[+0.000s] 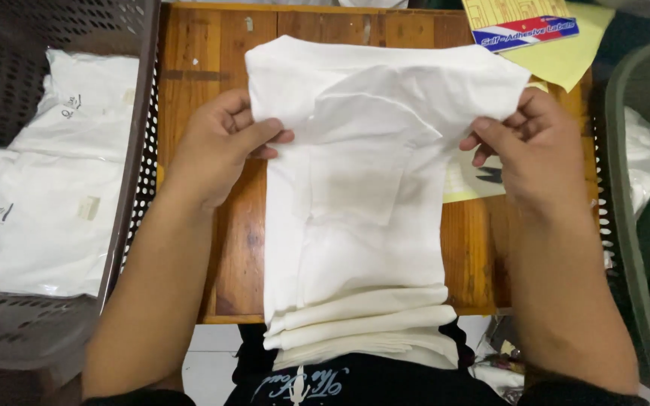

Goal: A person folds a white t-shirt on a wooden table and uses a thread nipper to trim loose threads.

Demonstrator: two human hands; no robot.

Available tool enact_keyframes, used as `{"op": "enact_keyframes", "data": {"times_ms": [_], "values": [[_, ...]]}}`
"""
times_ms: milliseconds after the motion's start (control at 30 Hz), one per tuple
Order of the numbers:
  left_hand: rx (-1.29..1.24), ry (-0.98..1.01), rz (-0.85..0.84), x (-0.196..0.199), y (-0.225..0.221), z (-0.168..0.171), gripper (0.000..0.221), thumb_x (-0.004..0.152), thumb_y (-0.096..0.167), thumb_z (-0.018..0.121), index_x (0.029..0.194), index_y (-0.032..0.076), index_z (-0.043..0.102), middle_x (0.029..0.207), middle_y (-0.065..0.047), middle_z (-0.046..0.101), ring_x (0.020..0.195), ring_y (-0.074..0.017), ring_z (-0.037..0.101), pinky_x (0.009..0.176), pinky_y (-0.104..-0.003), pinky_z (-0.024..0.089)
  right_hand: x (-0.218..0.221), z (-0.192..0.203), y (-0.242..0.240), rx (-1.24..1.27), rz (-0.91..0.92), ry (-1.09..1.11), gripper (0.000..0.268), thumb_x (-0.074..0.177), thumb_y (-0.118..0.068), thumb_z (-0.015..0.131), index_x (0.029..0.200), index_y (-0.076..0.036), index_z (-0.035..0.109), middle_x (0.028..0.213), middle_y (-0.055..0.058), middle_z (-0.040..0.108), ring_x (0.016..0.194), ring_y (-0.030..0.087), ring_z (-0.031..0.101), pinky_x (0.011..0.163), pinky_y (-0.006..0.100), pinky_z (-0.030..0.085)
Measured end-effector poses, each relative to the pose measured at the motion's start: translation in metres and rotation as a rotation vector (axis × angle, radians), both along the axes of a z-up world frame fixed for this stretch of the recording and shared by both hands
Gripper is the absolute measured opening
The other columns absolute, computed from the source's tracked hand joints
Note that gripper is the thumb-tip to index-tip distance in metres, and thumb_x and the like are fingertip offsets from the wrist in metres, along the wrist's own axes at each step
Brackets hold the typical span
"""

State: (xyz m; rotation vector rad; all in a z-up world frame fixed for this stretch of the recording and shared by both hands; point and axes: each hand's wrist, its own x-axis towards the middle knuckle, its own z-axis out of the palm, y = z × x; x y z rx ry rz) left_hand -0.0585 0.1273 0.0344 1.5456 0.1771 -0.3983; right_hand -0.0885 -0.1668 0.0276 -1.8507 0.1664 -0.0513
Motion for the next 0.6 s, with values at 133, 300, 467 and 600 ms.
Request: {"op": "enact_keyframes", "data": {"times_ms": [133, 300, 467, 600], "values": [[-0.068, -0.214, -0.122, -0.035, 0.028, -0.019, 0.028, 0.078, 0.005, 0.058, 0.106, -0.001, 0.056, 0.091, -0.011, 0.063, 0.072, -0.0137, 0.059, 0.06, -0.02, 0.051, -0.039, -0.005, -0.01, -0.071, 0.131, -0.029, 0.029, 0.081, 0.009, 0.052, 0.109, 0.008, 0.046, 0.091, 0.019, 0.057, 0.079, 0.024, 0.06, 0.066, 0.029, 0.054], [-0.077, -0.369, -0.241, -0.067, 0.046, -0.036, 0.014, 0.079, 0.001, 0.056, 0.092, 0.003, 0.061, 0.103, -0.013, 0.061, 0.099, -0.0174, 0.058, 0.091, -0.025, 0.046, -0.065, -0.032, -0.016, -0.09, 0.321, -0.306, 0.024, 0.073, -0.004, 0.063, 0.094, 0.005, 0.055, 0.1, 0.019, 0.058, 0.094, 0.024, 0.059, 0.085, 0.028, 0.049], [0.012, -0.222, -0.031, -0.058, 0.026, -0.017, 0.011, 0.08, 0.003, 0.056, 0.091, 0.003, 0.06, 0.088, -0.012, 0.064, 0.079, -0.0165, 0.064, 0.068, -0.022, 0.05, -0.053, -0.019, -0.014, -0.276, 0.416, -0.272, 0.023, 0.076, 0.002, 0.06, 0.099, -0.001, 0.059, 0.104, 0.014, 0.058, 0.096, 0.021, 0.057, 0.081, 0.024, 0.046], [0.01, 0.021, 0.202, -0.024, -0.002, 0.012, 0.009, 0.086, 0.003, 0.044, 0.081, 0.004, 0.051, 0.089, -0.011, 0.067, 0.051, -0.0137, 0.063, 0.03, -0.016, 0.038, -0.019, 0.007, -0.004, -0.217, 0.207, 0.171, 0.018, 0.08, 0.005, 0.054, 0.094, -0.005, 0.062, 0.081, 0.01, 0.063, 0.059, 0.013, 0.057, 0.057, 0.022, 0.05]]}}
